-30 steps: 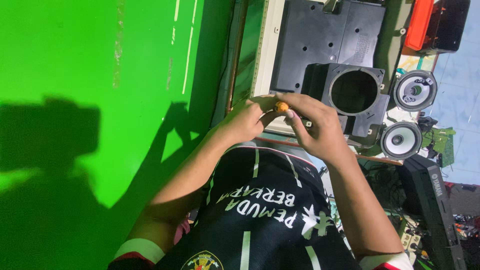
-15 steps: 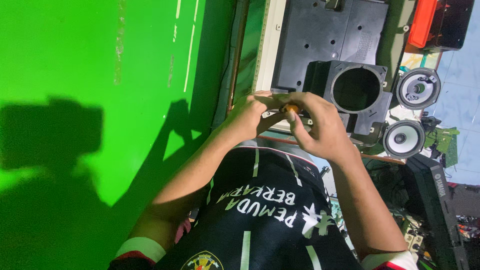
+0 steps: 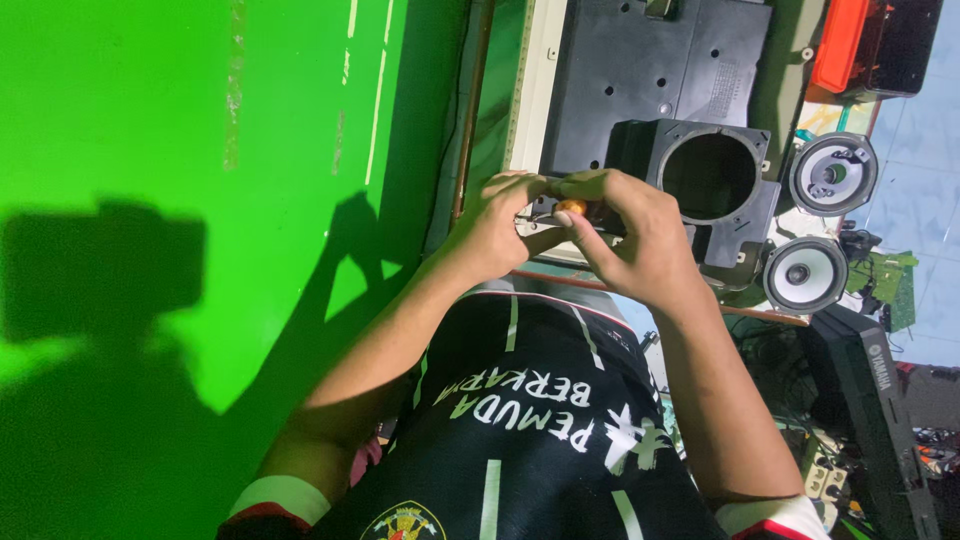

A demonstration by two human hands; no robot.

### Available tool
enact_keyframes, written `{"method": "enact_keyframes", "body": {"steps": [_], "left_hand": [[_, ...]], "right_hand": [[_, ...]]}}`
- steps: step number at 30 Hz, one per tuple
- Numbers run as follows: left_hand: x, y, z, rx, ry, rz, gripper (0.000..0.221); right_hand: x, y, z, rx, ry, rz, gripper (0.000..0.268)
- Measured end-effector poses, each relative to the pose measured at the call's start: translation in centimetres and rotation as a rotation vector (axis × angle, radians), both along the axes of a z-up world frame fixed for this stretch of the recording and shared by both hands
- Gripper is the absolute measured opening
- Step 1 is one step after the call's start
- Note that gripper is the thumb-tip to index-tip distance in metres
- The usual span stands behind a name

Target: The person uses a screwdriver to unscrew components from a black electronic casing and handles a long metal rod.

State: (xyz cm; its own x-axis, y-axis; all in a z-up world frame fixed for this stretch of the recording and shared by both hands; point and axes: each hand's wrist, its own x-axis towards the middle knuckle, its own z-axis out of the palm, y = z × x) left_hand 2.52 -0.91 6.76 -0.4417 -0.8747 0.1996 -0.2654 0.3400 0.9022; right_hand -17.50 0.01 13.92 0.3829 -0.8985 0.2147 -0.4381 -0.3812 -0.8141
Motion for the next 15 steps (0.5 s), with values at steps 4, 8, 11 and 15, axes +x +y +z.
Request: {"method": "enact_keyframes", "body": {"steps": [4,8,11,15], "left_hand": [[-0.1,0.2,-1.0,0.004,-0.019,0.064,0.036],[0.2,0.0,-1.9,-0.059,-0.068,0.028,0.028],[1.1,-0.4,-2.3,-0.078,-0.077,0.014,0.028],[1.2,-0.8,-2.4,-0.115,-0.089,0.010,0.022]], "right_hand": [[0.3,0.1,0.0,0.024,-0.016,-0.036,0.027],[0.6,0.2,0.2,0.055,0.005,-0.036,0.029],[0.0,0.0,0.4,0.095,-0.038,0.038,0.034],[-0.8,-0.4,0.4,0.041,0.006,0.156,0.043]]}}
